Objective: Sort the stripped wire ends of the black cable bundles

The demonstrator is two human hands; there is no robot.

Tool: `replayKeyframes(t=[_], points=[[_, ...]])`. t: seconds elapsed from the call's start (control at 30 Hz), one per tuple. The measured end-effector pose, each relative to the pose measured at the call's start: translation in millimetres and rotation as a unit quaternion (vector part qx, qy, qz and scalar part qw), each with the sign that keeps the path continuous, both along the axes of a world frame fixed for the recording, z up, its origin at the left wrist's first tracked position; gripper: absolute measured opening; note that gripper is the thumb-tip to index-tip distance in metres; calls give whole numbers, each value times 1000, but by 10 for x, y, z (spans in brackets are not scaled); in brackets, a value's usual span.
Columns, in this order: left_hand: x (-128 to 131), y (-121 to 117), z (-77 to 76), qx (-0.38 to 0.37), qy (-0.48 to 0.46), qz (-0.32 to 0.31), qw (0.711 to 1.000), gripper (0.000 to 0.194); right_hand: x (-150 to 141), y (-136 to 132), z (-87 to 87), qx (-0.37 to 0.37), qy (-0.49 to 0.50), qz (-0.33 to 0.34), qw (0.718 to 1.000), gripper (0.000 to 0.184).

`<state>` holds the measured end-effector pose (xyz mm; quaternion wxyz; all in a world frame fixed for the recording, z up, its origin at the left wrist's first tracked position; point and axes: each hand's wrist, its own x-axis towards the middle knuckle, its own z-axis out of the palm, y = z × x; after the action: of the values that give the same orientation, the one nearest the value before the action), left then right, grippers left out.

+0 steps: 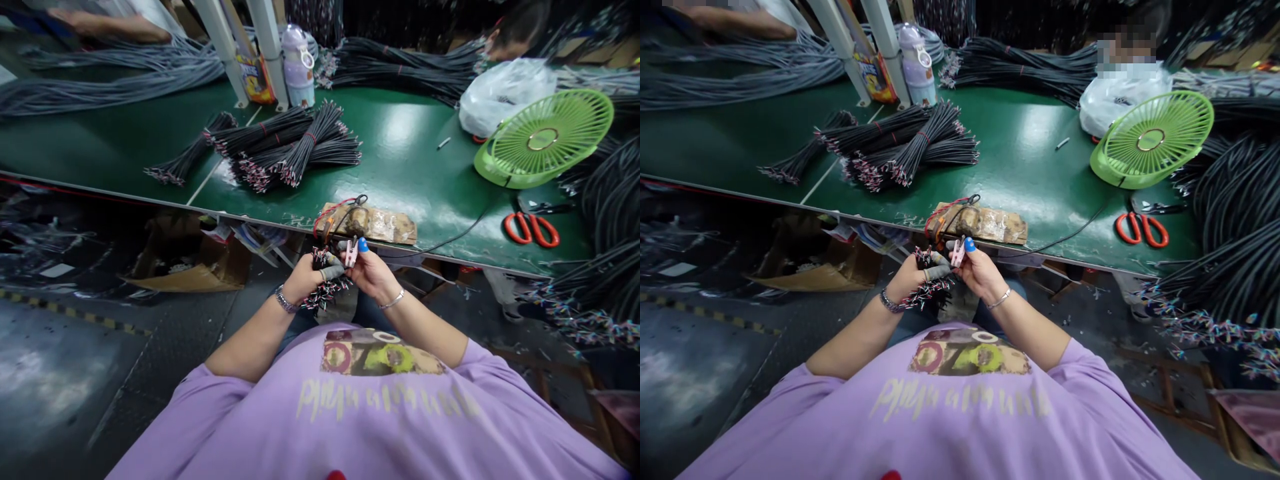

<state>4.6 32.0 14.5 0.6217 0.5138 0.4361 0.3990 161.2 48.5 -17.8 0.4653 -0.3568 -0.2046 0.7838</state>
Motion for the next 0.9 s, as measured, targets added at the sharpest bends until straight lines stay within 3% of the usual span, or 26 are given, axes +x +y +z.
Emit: replayKeyframes(t=[0.2,0.37,0.43,0.5,0.63,0.77,0.9], points=[[-1,-17,7,-7,-9,-6,1000,27,44,-48,-24,5,9,38,999,52],[-57,-90,-10,-15,-4,-10,1000,26,127,-131,-260,-7,-21,45,999,44],[-83,-119,-15,-26,-10,-25,999,26,157,-188,-355,39,-87,76,992,36],[-98,-137,-5,-41,-26,-43,998,27,161,-238,-417,143,-158,145,966,39],[-65,-148,83,-65,-62,-91,992,31,55,-266,-495,320,-261,251,876,53],[-12,-145,198,-88,-71,-152,982,35,-137,-256,-587,348,-252,363,826,41],[-22,-111,200,-89,-90,-157,979,34,-269,-326,-670,357,-244,367,824,37]])
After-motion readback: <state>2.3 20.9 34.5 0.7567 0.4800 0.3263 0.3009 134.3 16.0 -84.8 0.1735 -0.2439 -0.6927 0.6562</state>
